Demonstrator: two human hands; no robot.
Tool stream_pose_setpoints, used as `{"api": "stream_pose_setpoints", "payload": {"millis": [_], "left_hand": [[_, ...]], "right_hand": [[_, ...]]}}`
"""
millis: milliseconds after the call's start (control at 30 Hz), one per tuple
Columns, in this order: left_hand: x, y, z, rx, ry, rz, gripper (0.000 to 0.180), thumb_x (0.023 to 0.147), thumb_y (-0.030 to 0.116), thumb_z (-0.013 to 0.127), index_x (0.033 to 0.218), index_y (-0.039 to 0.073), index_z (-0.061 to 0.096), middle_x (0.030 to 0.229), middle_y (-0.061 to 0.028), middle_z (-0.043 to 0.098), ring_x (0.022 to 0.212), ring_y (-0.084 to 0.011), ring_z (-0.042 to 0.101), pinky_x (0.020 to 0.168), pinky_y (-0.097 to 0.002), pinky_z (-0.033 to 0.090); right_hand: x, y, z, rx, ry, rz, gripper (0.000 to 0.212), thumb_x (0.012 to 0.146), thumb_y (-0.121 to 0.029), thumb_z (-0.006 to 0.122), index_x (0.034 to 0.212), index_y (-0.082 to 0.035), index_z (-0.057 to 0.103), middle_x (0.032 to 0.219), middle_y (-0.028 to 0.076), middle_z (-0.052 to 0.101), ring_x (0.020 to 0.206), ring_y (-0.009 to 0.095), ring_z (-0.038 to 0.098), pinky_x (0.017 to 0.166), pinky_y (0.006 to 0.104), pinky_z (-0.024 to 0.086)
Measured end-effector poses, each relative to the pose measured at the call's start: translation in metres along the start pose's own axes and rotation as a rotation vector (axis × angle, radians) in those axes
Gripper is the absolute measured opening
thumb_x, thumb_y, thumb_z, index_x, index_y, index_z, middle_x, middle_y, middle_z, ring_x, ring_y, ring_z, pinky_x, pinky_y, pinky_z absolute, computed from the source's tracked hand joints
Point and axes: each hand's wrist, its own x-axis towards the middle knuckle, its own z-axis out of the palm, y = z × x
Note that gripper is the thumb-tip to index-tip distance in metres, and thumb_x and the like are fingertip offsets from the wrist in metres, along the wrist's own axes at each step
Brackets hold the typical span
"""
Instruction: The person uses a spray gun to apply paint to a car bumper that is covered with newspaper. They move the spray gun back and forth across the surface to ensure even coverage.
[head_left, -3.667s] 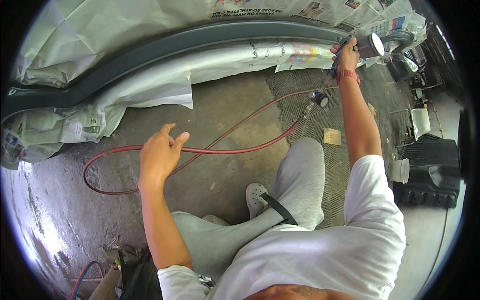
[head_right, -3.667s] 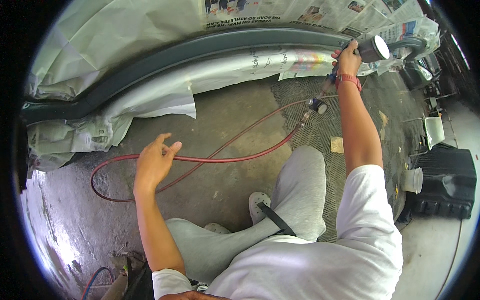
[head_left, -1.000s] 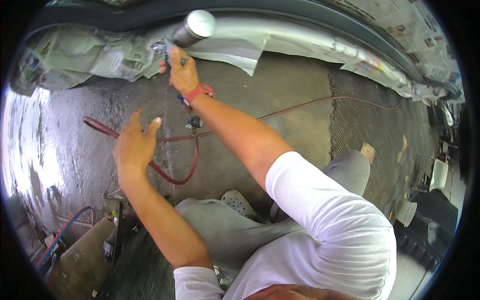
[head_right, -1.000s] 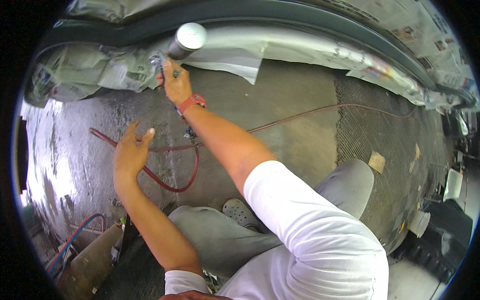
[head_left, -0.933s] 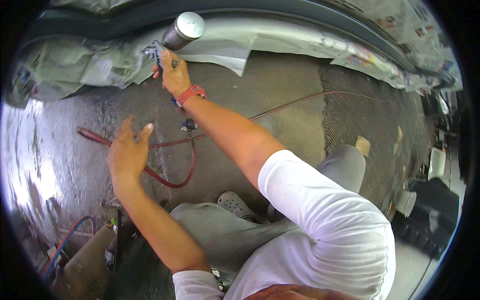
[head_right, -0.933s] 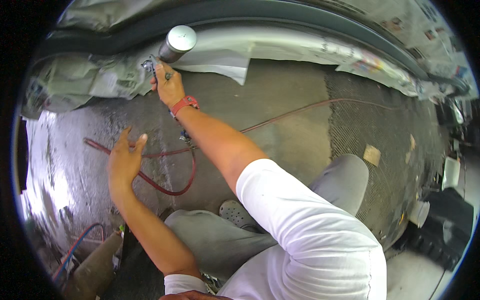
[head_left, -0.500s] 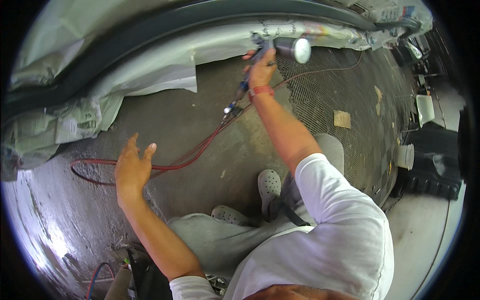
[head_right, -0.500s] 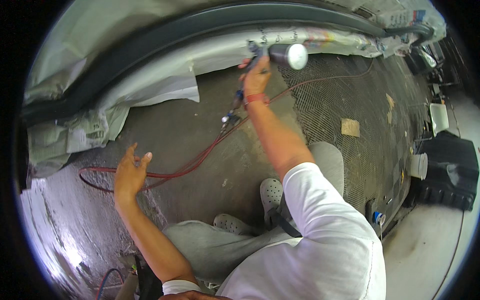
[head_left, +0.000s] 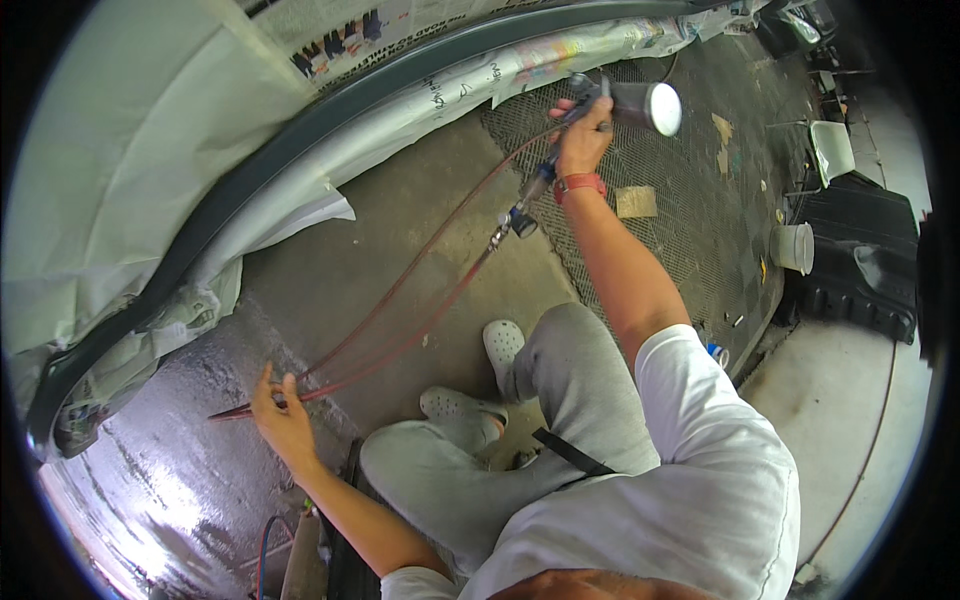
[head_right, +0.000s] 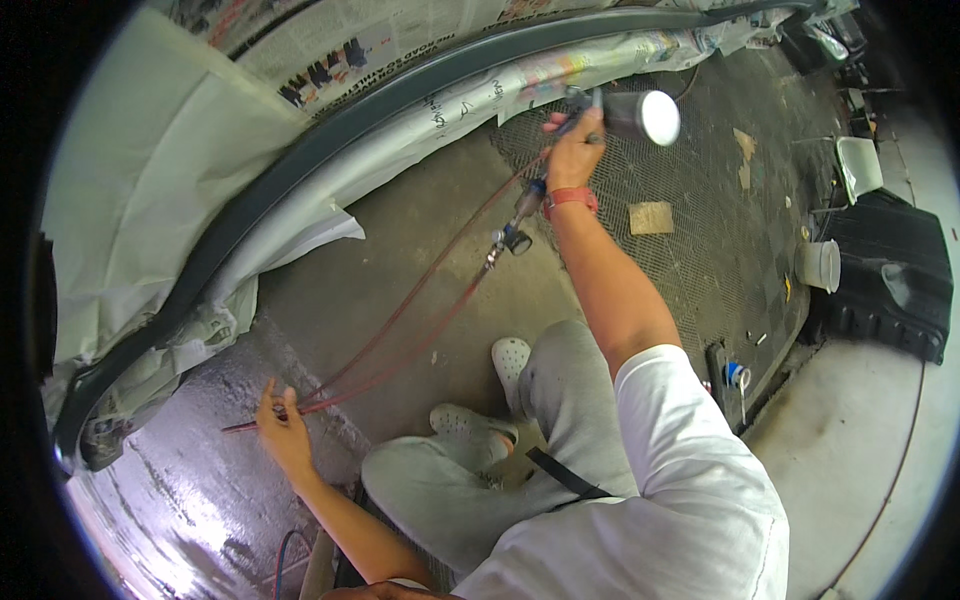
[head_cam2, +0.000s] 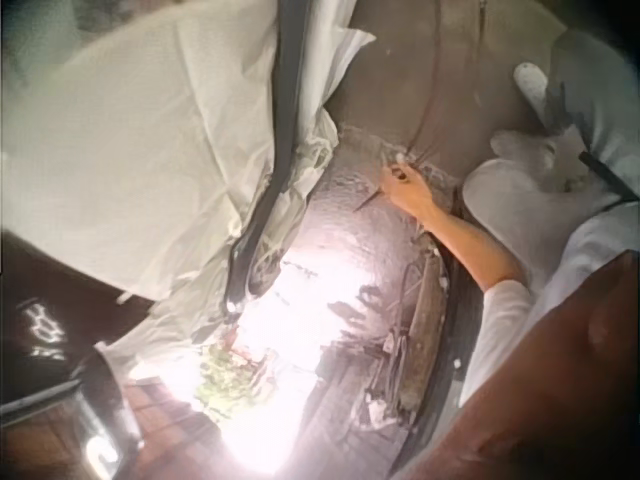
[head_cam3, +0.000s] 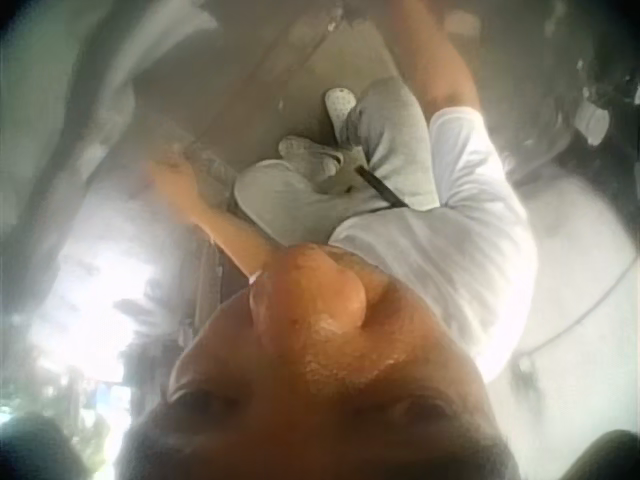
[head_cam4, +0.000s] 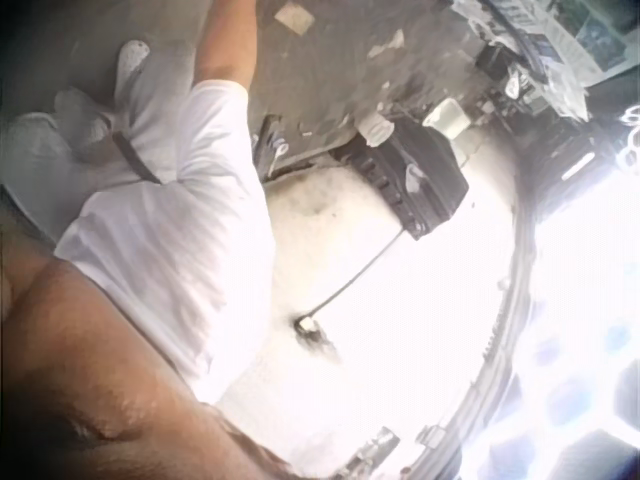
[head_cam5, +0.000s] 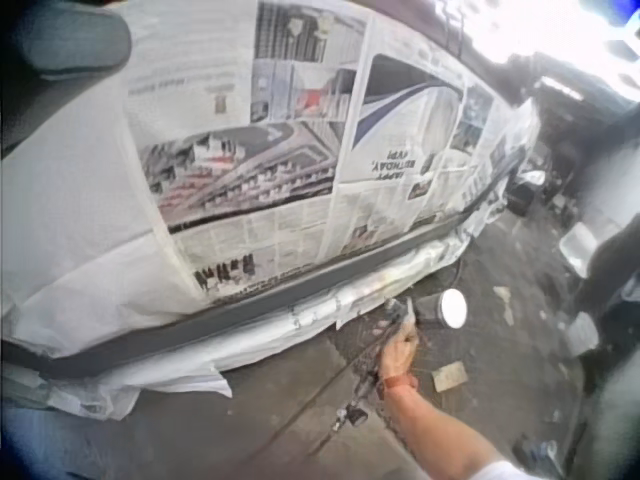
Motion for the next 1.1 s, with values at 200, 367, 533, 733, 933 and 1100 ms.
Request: {"api": "stream_pose_setpoints", "payload": {"millis": [200,367,533,733,933,1100], "left_hand": [[-0.054,0.04,-0.095,0.041,-0.087,0.033,0.041,0.1,0.025,0.076,0.134,0.001,0.072,0.101,-0.0146,0.071,0.087,-0.0282,0.063,0.082,-0.044,0.051],[-0.07,0.08,-0.132,0.026,-0.186,-0.022,0.036,0.102,0.022,0.073,0.132,0.001,0.073,0.102,-0.0159,0.072,0.088,-0.0295,0.063,0.083,-0.0455,0.051],[-0.076,0.127,-0.106,0.038,-0.216,-0.076,0.036,0.104,0.025,0.071,0.133,0.003,0.073,0.108,-0.0185,0.073,0.093,-0.0339,0.065,0.085,-0.0458,0.051],[-0.086,0.257,-0.021,-0.001,-0.323,-0.086,0.039,0.106,0.028,0.069,0.134,0.002,0.071,0.112,-0.0202,0.072,0.099,-0.0349,0.065,0.088,-0.0465,0.052],[-0.113,0.389,0.048,-0.029,-0.422,-0.154,0.034,0.106,0.026,0.069,0.131,0.003,0.073,0.107,-0.0189,0.072,0.097,-0.0329,0.066,0.086,-0.0453,0.053],[-0.136,0.46,0.076,-0.046,-0.452,-0.279,0.034,0.106,0.027,0.069,0.13,0.003,0.073,0.113,-0.02,0.074,0.101,-0.0329,0.068,0.088,-0.0452,0.054]], "right_hand": [[-0.066,-0.088,0.022,-0.13,-0.455,0.263,0.063,0.115,-0.057,0.037,0.126,-0.003,0.067,0.09,0.01,0.077,0.066,0.016,0.071,0.046,0.0288,0.05],[-0.037,-0.151,0.036,-0.049,-0.562,0.421,0.059,0.115,-0.054,0.042,0.118,0.0,0.066,0.086,0.014,0.076,0.065,0.019,0.073,0.043,0.0303,0.05],[0.078,-0.147,0.006,-0.158,-0.386,0.264,0.061,0.115,-0.053,0.04,0.111,0.001,0.066,0.079,0.013,0.074,0.062,0.019,0.072,0.042,0.0318,0.05],[0.238,-0.151,-0.067,-0.207,-0.301,0.155,0.062,0.116,-0.052,0.038,0.115,0.002,0.068,0.083,0.014,0.077,0.063,0.018,0.073,0.043,0.031,0.052],[0.39,-0.142,-0.123,-0.23,-0.252,0.147,0.059,0.114,-0.055,0.042,0.11,-0.003,0.071,0.077,0.011,0.074,0.058,0.019,0.069,0.054,0.0327,0.054],[0.463,-0.153,-0.156,-0.294,-0.106,0.073,0.059,0.115,-0.054,0.042,0.104,-0.003,0.069,0.078,0.011,0.074,0.059,0.02,0.068,0.054,0.0332,0.053]]}}
